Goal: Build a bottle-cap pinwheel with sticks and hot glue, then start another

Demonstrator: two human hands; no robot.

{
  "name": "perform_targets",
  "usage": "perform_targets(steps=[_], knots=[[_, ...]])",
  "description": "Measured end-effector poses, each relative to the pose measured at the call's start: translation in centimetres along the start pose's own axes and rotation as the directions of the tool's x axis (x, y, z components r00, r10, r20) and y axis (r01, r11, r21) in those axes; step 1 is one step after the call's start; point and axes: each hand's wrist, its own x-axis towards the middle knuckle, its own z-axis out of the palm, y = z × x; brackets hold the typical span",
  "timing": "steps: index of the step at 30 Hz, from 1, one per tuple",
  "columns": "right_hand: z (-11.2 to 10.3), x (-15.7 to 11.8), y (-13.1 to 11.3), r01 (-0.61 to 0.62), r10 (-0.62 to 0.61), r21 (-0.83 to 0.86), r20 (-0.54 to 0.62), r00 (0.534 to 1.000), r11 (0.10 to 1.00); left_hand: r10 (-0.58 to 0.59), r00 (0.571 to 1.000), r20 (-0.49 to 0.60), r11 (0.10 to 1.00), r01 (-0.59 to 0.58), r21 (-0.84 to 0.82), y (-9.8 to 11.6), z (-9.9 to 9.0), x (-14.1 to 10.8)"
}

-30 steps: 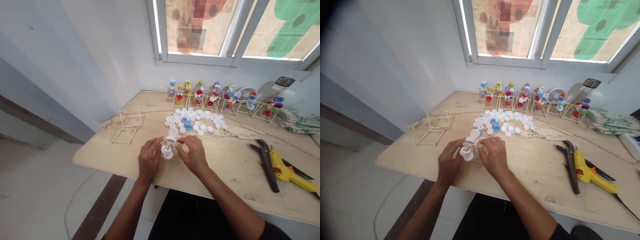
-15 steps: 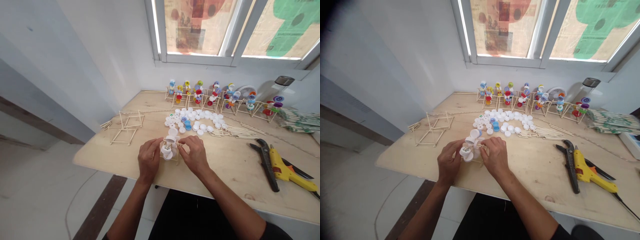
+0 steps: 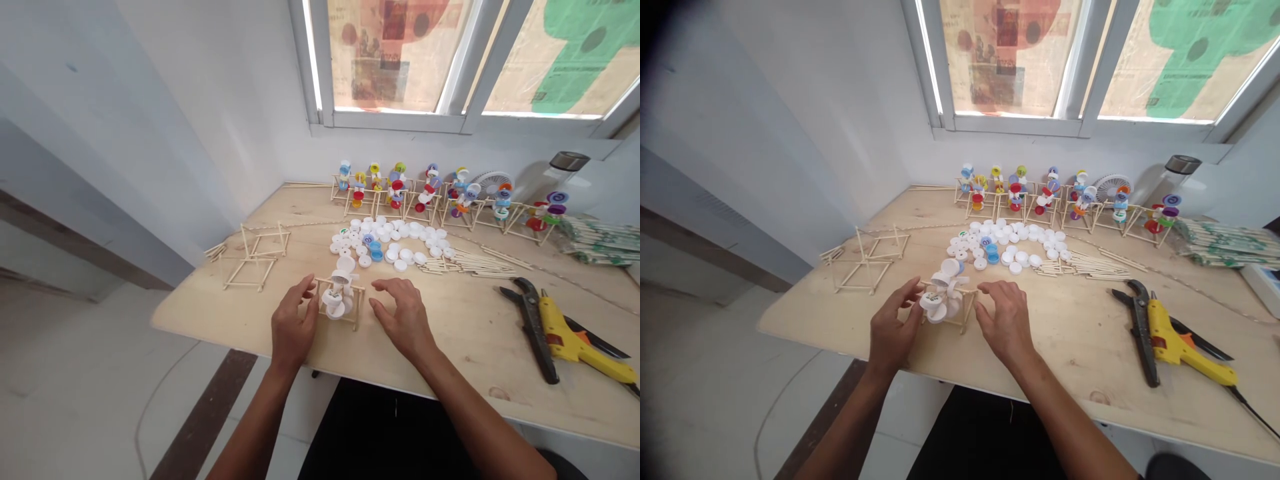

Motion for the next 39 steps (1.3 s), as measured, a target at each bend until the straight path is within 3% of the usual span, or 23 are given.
perform_targets(steps=[6, 15, 26, 29, 33, 37, 39], knots=[[-0.4, -2.2, 0.9, -0.085, 0.082, 0.034, 0.085, 0.993, 0.996, -0.188, 0.972, 0.142, 0.982, 0.180, 0.061, 0.0, -0.7, -0.1], [0.3, -3.7, 0.3, -0.193, 0.176, 0.061, 0.215, 0.961, 0.979, -0.240, 0.939, 0.247, 0.969, 0.217, 0.115, 0.4, -0.8, 0.3], [1.4, -3.4, 0.1, -0.086, 0.073, 0.082, 0.154, 0.985, 0.993, -0.212, 0.939, 0.271, 0.977, 0.211, 0.031, 1.2, -1.1, -0.5], [1.0, -3.6, -0.2, -0.077, 0.071, 0.074, 0.080, 0.994, 0.994, -0.211, 0.938, 0.275, 0.977, 0.214, 0.019, 1.3, -1.1, -0.7], [-0.1, -3.8, -2.0, 0.063, -0.063, 0.008, -0.074, 0.995, 0.998, -0.219, 0.936, 0.275, 0.975, 0.223, 0.017, 1.5, -1.2, -0.8], [-0.9, -3.7, -4.4, 0.291, -0.293, -0.056, -0.046, 0.955, 0.955, -0.227, 0.932, 0.283, 0.972, 0.236, 0.003, 1.6, -1.2, -0.9], [-1.1, -3.5, -5.2, 0.351, -0.353, -0.070, -0.025, 0.935, 0.934, -0.224, 0.932, 0.285, 0.972, 0.235, -0.004, 1.6, -1.2, -0.9]])
